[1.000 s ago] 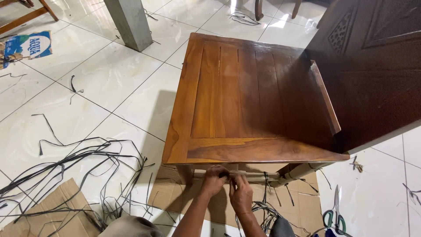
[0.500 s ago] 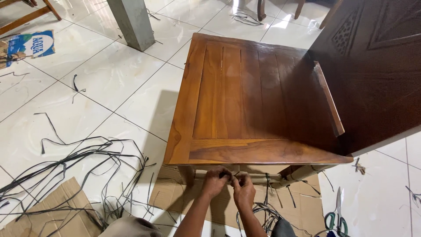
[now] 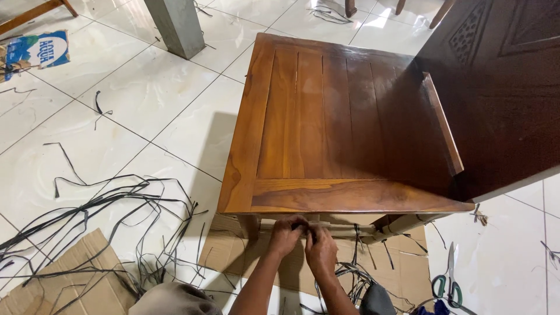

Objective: Wrapping the legs of a wooden chair with black decorative strips

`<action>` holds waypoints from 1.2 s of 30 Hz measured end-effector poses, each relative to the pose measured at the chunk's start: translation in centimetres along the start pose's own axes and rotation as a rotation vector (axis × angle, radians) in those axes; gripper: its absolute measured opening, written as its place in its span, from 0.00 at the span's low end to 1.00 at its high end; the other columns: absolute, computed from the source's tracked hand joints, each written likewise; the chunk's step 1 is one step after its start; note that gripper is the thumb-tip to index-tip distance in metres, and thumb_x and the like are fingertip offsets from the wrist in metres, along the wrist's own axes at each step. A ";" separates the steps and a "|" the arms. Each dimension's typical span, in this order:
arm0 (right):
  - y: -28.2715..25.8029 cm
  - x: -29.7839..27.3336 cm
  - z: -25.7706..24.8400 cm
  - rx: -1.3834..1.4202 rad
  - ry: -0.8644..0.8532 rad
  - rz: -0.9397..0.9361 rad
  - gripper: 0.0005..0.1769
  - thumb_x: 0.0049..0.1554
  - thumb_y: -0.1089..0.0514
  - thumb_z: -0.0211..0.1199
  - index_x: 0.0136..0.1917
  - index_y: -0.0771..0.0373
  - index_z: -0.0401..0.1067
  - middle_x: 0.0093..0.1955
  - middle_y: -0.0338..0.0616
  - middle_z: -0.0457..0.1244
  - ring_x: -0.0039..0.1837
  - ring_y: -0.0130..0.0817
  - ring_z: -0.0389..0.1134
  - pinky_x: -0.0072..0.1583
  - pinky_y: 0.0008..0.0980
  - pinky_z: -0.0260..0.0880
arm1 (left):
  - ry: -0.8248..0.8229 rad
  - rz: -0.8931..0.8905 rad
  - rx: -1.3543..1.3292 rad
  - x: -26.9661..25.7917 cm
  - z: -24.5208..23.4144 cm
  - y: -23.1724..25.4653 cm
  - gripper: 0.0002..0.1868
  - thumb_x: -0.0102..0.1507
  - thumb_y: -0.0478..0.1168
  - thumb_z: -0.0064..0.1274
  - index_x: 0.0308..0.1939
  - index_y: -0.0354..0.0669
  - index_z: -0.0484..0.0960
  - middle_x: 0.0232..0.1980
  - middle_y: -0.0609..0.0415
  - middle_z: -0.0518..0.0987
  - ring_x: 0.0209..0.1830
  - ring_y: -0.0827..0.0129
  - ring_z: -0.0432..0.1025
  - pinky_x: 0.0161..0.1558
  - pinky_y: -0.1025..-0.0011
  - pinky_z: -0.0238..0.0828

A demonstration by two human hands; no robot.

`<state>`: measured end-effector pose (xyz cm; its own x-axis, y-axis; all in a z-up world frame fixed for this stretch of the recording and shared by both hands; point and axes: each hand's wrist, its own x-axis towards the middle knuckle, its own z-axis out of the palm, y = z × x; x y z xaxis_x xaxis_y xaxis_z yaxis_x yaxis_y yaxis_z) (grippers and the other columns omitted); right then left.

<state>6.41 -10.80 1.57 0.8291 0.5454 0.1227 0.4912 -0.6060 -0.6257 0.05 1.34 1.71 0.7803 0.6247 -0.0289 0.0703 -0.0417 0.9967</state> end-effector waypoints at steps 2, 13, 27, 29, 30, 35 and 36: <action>-0.2 0.0 -0.2 -0.007 0.007 -0.022 0.12 0.56 0.59 0.64 0.54 0.58 0.77 0.48 0.47 0.70 0.43 0.45 0.72 0.46 0.44 0.74 | 0.007 0.019 0.054 0.2 0.0 -0.5 0.09 0.59 0.26 0.54 0.38 0.39 0.86 0.35 0.58 0.86 0.33 0.71 0.77 0.39 0.74 0.75; 0.2 0.5 -0.7 0.295 -0.197 0.180 0.17 0.61 0.50 0.56 0.54 0.62 0.78 0.51 0.47 0.74 0.48 0.41 0.74 0.52 0.37 0.74 | 0.043 0.089 0.223 0.4 0.1 -1.4 0.09 0.59 0.29 0.54 0.40 0.43 0.86 0.39 0.60 0.87 0.35 0.69 0.79 0.38 0.71 0.76; 2.3 0.3 1.0 1.078 -0.301 0.474 0.11 0.63 0.58 0.60 0.48 0.69 0.76 0.40 0.45 0.63 0.42 0.33 0.58 0.48 0.34 0.60 | 0.031 0.037 0.173 -0.4 -0.9 0.0 0.04 0.60 0.35 0.61 0.38 0.43 0.88 0.35 0.60 0.87 0.31 0.73 0.78 0.36 0.73 0.74; 2.2 0.4 1.0 1.110 -0.293 0.473 0.11 0.63 0.58 0.61 0.49 0.70 0.77 0.41 0.46 0.65 0.42 0.33 0.57 0.48 0.32 0.60 | 0.032 -0.015 0.147 -0.4 -0.7 0.1 0.04 0.61 0.37 0.61 0.38 0.43 0.88 0.35 0.61 0.88 0.31 0.73 0.78 0.37 0.73 0.74; 2.1 0.4 1.0 1.141 -0.285 0.474 0.12 0.62 0.59 0.62 0.51 0.72 0.78 0.42 0.47 0.67 0.41 0.32 0.57 0.48 0.31 0.59 | 0.032 -0.068 0.120 -0.4 -0.7 0.1 0.05 0.62 0.39 0.60 0.38 0.42 0.88 0.35 0.61 0.88 0.31 0.74 0.78 0.38 0.74 0.74; 0.0 0.4 -1.1 0.899 -0.227 0.518 0.13 0.58 0.56 0.69 0.47 0.71 0.80 0.38 0.49 0.70 0.40 0.35 0.67 0.47 0.33 0.68 | 0.163 -0.187 -0.183 0.1 -0.1 -2.7 0.05 0.61 0.34 0.61 0.39 0.36 0.89 0.34 0.57 0.88 0.31 0.73 0.77 0.36 0.74 0.72; -0.4 0.3 -1.6 0.750 -0.215 0.536 0.13 0.56 0.54 0.71 0.41 0.68 0.80 0.37 0.49 0.73 0.40 0.37 0.71 0.47 0.34 0.71 | 0.197 -0.186 -0.094 0.2 0.0 -3.0 0.10 0.62 0.40 0.63 0.40 0.36 0.91 0.35 0.57 0.89 0.31 0.73 0.78 0.36 0.73 0.71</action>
<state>6.88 -11.35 3.10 0.7909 0.4427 -0.4225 -0.3029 -0.3168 -0.8988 -0.01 1.59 -1.31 0.6226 0.7549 -0.2061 0.1362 0.1548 0.9785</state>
